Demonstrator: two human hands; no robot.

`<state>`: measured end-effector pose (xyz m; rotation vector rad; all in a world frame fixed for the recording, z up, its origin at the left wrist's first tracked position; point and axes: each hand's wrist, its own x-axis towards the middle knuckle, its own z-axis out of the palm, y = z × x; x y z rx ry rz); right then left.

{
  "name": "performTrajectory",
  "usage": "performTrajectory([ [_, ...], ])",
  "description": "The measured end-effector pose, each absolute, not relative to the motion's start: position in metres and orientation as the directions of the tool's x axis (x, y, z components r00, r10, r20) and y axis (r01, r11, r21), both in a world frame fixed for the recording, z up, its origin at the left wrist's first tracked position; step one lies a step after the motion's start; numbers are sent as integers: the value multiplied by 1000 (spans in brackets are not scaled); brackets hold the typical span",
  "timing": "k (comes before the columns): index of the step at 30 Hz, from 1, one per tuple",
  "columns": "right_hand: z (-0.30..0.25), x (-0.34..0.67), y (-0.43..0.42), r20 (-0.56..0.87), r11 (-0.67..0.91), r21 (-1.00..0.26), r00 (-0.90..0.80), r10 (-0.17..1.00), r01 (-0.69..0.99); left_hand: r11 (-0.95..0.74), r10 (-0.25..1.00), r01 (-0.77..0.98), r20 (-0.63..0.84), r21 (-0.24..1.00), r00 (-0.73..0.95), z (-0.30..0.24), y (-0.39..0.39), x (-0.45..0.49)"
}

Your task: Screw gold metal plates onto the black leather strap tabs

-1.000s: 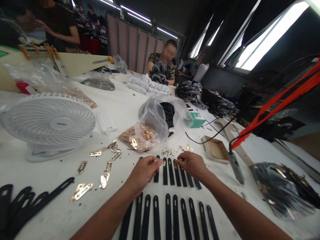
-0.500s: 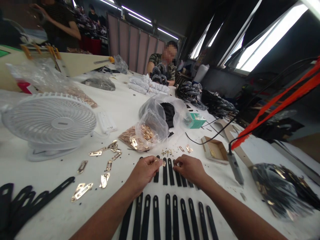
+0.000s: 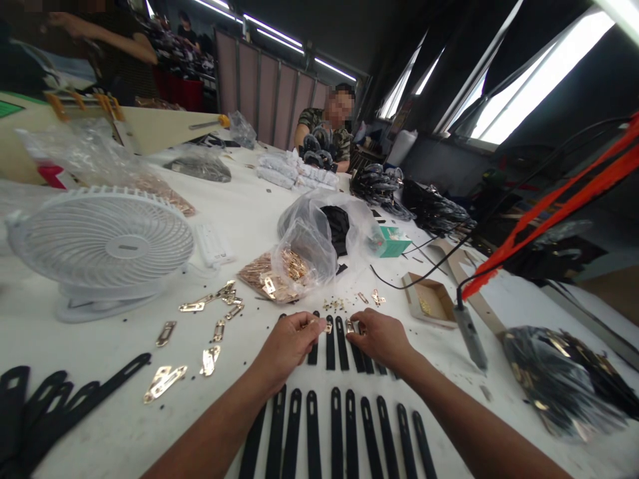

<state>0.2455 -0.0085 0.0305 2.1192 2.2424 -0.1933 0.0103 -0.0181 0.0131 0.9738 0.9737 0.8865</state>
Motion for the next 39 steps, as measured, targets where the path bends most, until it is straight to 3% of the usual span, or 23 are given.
performTrajectory([
  [22,38,242,-6,-154,99,-64,-108,982,993,308,919,-171,-246,936,309,9,-17,10],
  [25,43,242,-9,-98,69,-182,-88,991,981,311,918,-174,-248,934,308,12,-18,10],
  [28,56,232,-15,-50,86,-471,-124,991,878,302,920,-160,-243,940,309,14,-19,10],
  [31,71,214,-23,-91,93,-725,-228,969,683,262,929,-119,-217,958,298,15,-20,10],
  [35,78,196,-27,-26,122,-826,-253,967,551,212,946,-85,-183,974,269,16,-20,8],
  [39,73,192,-27,-21,74,-831,-164,986,551,198,949,-87,-169,976,265,16,-19,7],
])
